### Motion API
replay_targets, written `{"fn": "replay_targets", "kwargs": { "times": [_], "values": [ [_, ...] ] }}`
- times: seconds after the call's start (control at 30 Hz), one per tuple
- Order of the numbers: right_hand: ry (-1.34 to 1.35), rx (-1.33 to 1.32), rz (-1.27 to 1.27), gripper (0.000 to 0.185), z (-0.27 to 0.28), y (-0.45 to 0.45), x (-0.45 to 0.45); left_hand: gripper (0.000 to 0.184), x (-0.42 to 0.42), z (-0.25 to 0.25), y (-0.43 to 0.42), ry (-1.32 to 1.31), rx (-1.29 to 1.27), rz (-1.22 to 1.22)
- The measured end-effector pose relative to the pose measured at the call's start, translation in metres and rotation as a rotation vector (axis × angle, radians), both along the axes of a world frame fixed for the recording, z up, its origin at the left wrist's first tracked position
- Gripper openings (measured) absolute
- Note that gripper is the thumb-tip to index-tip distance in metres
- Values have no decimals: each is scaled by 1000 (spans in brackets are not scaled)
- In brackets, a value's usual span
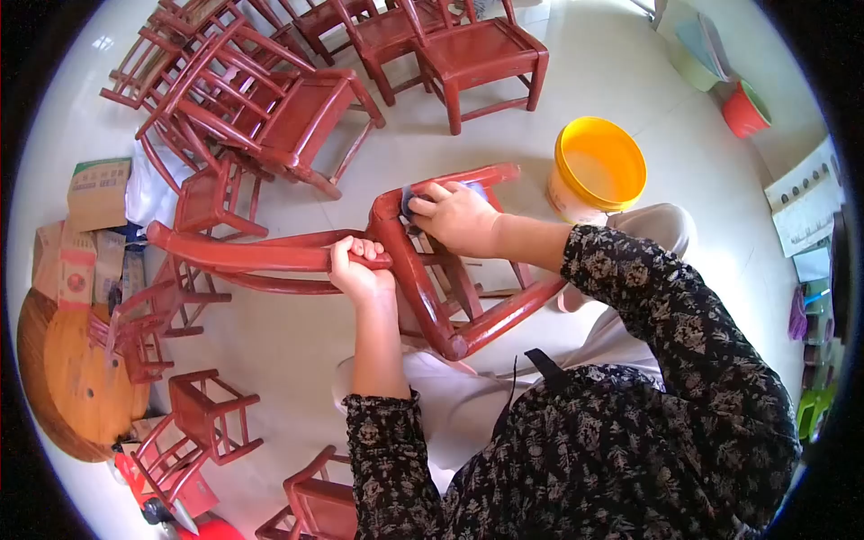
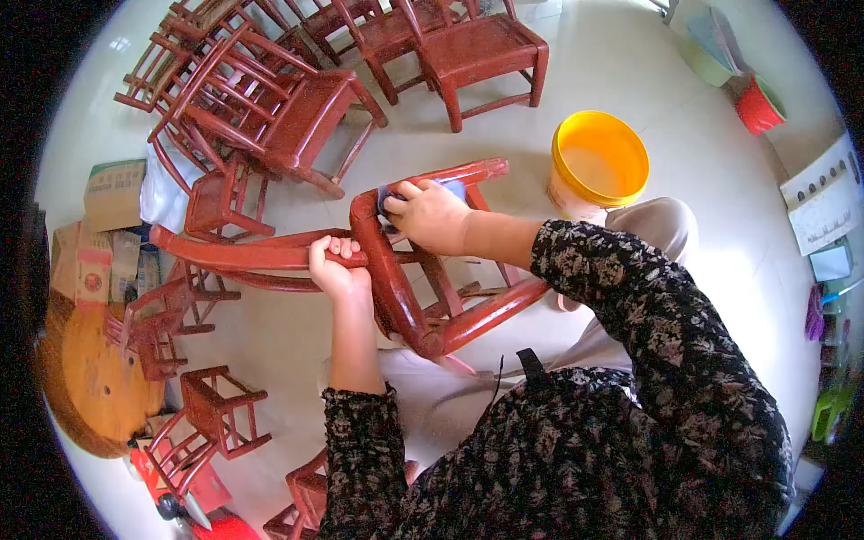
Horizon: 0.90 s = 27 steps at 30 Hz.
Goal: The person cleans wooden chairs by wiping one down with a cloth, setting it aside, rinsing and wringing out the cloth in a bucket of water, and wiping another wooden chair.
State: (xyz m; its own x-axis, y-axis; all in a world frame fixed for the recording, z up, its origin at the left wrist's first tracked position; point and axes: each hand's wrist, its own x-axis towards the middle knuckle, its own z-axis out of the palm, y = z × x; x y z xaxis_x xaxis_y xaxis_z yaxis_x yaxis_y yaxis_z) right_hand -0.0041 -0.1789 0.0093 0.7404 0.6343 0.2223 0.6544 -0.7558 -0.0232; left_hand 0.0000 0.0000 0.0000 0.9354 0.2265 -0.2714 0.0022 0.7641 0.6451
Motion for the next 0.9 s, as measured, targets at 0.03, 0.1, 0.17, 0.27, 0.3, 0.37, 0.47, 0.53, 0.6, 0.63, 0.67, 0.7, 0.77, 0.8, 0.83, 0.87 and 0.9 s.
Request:
{"fn": "replay_targets", "kwargs": {
  "times": [0.03, 0.1, 0.17, 0.27, 0.3, 0.37, 0.47, 0.53, 0.6, 0.63, 0.67, 0.7, 0.77, 0.8, 0.83, 0.87, 0.9],
  "values": [
    [53, -82, -18, 43, 8, -4, 1, 19, 2, 2, -3, 5, -18, -5],
    [193, -77, -42, 39, 10, -12, -21, 19, -24, -4, -14, 83, -70, -11],
    [378, 26, -183, 39, 13, 1, -10, 18, -14, 9, -8, 72, 31, 27],
    [404, 20, -159, 38, 18, 8, -22, 19, -1, 17, -4, 61, 51, 65],
    [420, 43, -140, 38, 16, 7, -31, 19, -1, 17, -3, 60, 57, 69],
    [421, 69, -133, 37, 16, 1, -40, 20, -6, 15, -5, 82, 49, 62],
    [149, -124, 6, 23, 17, -6, -18, 21, -7, 15, -7, 60, 27, 27],
    [61, -103, -36, 27, 16, -12, 2, 21, -6, 12, -9, 7, -7, -2],
    [86, -121, -23, 32, 19, -7, 4, 20, -4, 10, -9, 12, 6, 13],
    [204, -116, -81, 35, 18, -2, -6, 20, -6, 10, -10, 26, 20, 18],
    [326, -110, -140, 38, 18, 1, -14, 20, -8, 10, -11, 30, 20, 48],
    [328, -111, -130, 38, 19, 2, -21, 20, -8, 11, -10, 33, 21, 58],
    [635, -11, -102, 41, 23, -3, -34, 20, -7, 15, -7, 76, 38, 64],
    [620, 10, -47, 49, 27, -8, -36, 21, -7, 13, -7, 50, 44, 72],
    [620, -1, -46, 49, 39, -11, -33, 21, -7, 12, -10, 50, 33, 77],
    [661, 26, -73, 51, 53, -14, -29, 20, -6, 11, -13, 40, 11, 78],
    [700, 55, -100, 53, 60, -17, -24, 18, -7, 11, -15, 28, -8, 78]
  ]
}}
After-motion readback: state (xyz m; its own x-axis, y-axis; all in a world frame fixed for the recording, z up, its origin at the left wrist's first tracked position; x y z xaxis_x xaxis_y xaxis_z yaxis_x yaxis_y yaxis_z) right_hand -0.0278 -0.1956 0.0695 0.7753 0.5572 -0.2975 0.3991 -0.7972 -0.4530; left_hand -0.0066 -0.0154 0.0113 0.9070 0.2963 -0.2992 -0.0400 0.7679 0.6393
